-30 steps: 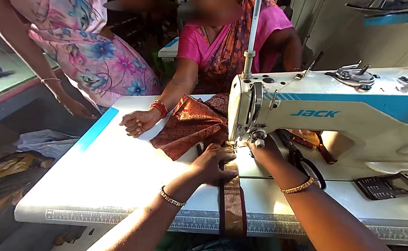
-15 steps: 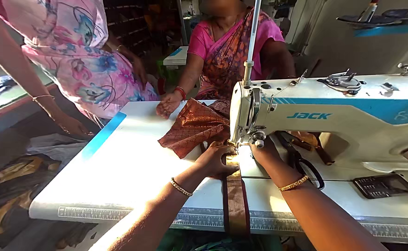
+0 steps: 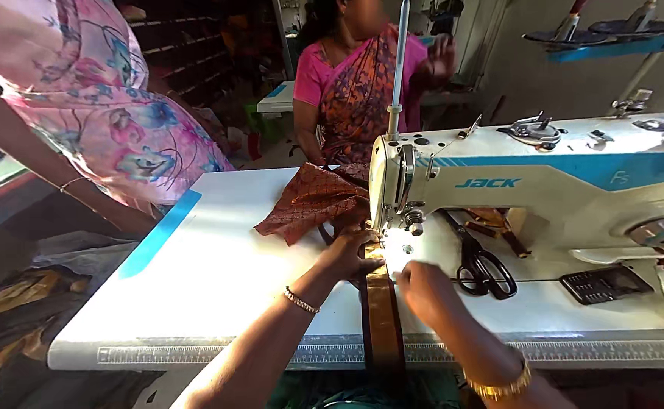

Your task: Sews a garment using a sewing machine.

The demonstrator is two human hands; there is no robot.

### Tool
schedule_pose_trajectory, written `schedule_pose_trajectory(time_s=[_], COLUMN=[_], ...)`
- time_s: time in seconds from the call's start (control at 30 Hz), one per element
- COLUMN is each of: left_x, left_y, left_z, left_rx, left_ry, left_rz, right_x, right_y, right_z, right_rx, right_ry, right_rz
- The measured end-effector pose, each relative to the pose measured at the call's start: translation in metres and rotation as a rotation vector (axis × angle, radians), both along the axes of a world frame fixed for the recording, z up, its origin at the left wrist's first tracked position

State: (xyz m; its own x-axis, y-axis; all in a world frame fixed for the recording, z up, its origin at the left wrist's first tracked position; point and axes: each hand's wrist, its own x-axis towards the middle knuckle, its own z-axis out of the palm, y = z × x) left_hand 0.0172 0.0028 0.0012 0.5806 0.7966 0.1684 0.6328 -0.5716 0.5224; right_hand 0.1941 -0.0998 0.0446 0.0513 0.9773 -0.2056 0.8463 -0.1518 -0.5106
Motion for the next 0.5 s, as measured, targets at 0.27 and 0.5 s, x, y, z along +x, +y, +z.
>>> schedule_pose_trajectory(time_s=[0.27, 0.5], left_x=[0.018, 0.012], left_y=[-0.038, -0.035], left_z=[-0.002, 0.000], left_rx=[0.025, 0.023], left_ry=[0.088, -0.028], left_rz=[0.098, 0.048], right_x=[-0.033, -0.026], right_y=[-0.043, -0.042], right_z=[-0.026, -0.016], right_rx=[0.106, 0.031], right_ry=[-0.014, 0.086], right_rz=[-0.088, -0.100])
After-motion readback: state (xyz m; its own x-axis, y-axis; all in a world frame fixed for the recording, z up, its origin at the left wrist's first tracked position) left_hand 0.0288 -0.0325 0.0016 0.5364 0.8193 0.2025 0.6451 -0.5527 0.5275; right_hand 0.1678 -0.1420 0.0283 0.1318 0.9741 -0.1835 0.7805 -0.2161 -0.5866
